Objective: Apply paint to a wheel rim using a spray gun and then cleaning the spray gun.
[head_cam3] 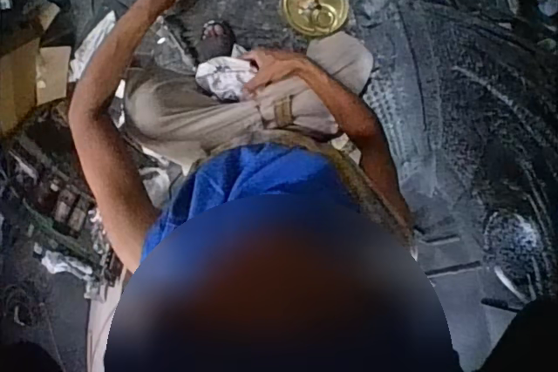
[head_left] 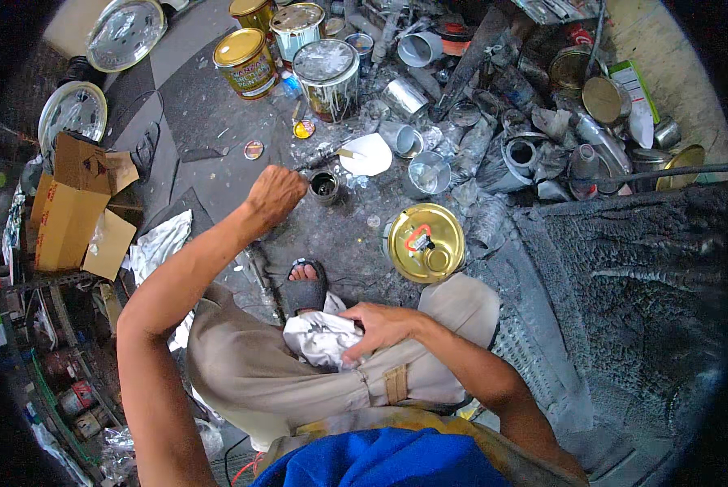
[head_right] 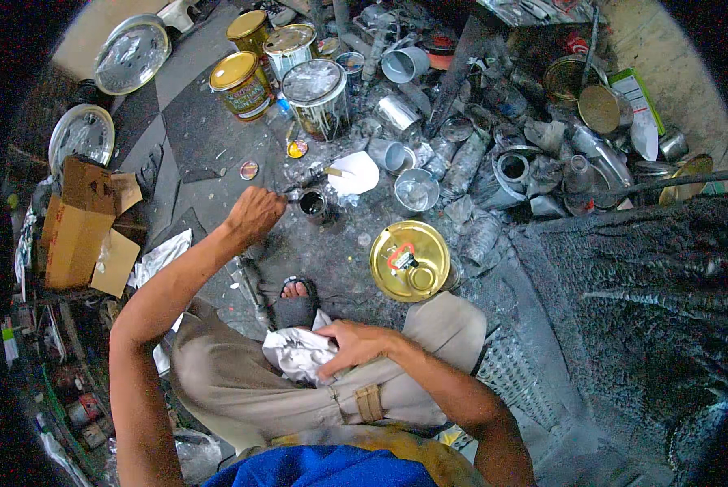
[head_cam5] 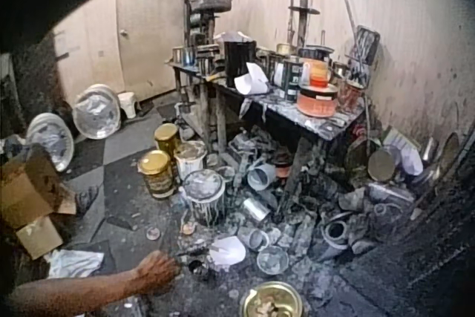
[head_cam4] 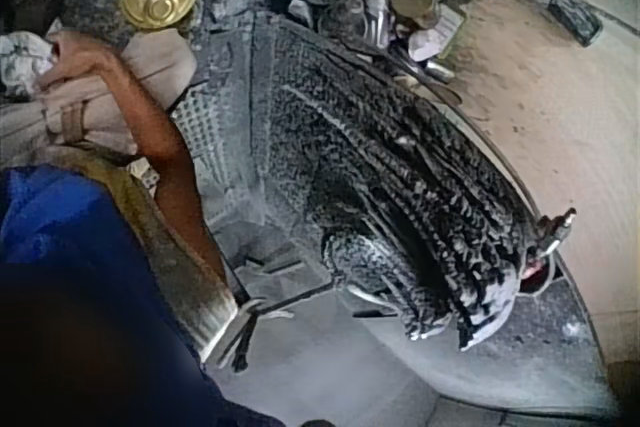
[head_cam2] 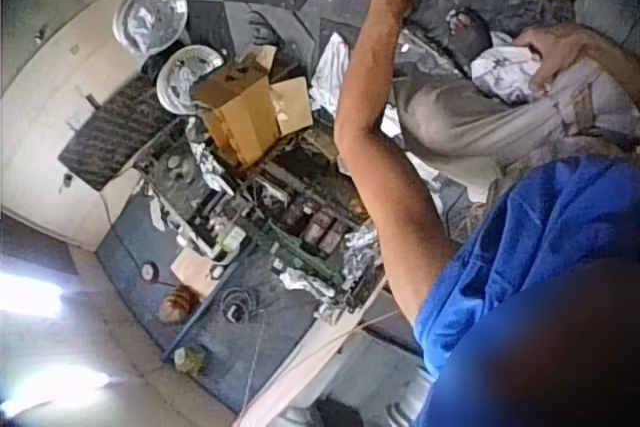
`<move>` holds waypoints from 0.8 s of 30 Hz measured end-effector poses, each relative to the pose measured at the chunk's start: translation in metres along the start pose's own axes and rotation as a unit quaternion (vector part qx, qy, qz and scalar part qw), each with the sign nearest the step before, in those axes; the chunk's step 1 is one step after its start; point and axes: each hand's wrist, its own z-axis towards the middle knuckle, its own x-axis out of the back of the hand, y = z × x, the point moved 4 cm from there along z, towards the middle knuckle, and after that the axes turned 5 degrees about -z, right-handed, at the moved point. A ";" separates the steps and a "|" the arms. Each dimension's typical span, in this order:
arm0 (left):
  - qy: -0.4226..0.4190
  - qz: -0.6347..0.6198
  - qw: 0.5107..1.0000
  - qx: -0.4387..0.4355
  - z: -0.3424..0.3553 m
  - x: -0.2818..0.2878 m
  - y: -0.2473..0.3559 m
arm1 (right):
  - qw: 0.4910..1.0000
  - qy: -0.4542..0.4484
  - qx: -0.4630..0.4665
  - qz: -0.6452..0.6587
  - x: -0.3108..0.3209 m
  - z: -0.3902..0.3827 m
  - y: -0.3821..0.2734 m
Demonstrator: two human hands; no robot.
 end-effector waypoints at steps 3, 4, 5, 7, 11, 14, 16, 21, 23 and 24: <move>-0.077 0.020 0.997 0.020 0.002 -0.002 0.002 | 0.997 0.059 -0.025 0.046 0.007 -0.002 -0.003; -0.062 0.009 0.998 0.022 0.001 0.001 0.003 | 0.990 0.108 -0.028 0.085 0.013 -0.004 -0.003; -0.047 -0.002 0.999 0.022 0.002 0.003 0.003 | 0.980 0.154 -0.026 0.125 0.020 -0.006 -0.002; -0.033 -0.009 0.999 0.025 0.003 0.005 0.002 | 0.974 0.180 -0.029 0.137 0.026 -0.012 0.001; -0.042 -0.020 0.998 0.034 0.008 0.001 -0.001 | 0.958 0.153 0.016 0.240 0.026 -0.010 0.004; -0.021 -0.025 0.999 0.031 0.015 -0.002 -0.001 | 0.967 0.095 -0.003 0.237 0.019 -0.006 0.006; -0.019 -0.024 0.999 0.032 0.020 -0.005 0.000 | 0.964 0.113 0.021 0.239 0.019 -0.006 0.005; -0.051 -0.024 0.998 0.036 0.033 -0.008 0.005 | 0.962 0.131 0.043 0.237 0.019 -0.003 0.005; -0.022 -0.032 0.998 0.049 0.041 -0.006 0.005 | 0.960 0.134 0.044 0.241 0.019 -0.001 0.007; -0.018 -0.031 0.998 0.044 0.044 -0.006 0.005 | 0.959 0.137 0.038 0.245 0.019 0.000 0.009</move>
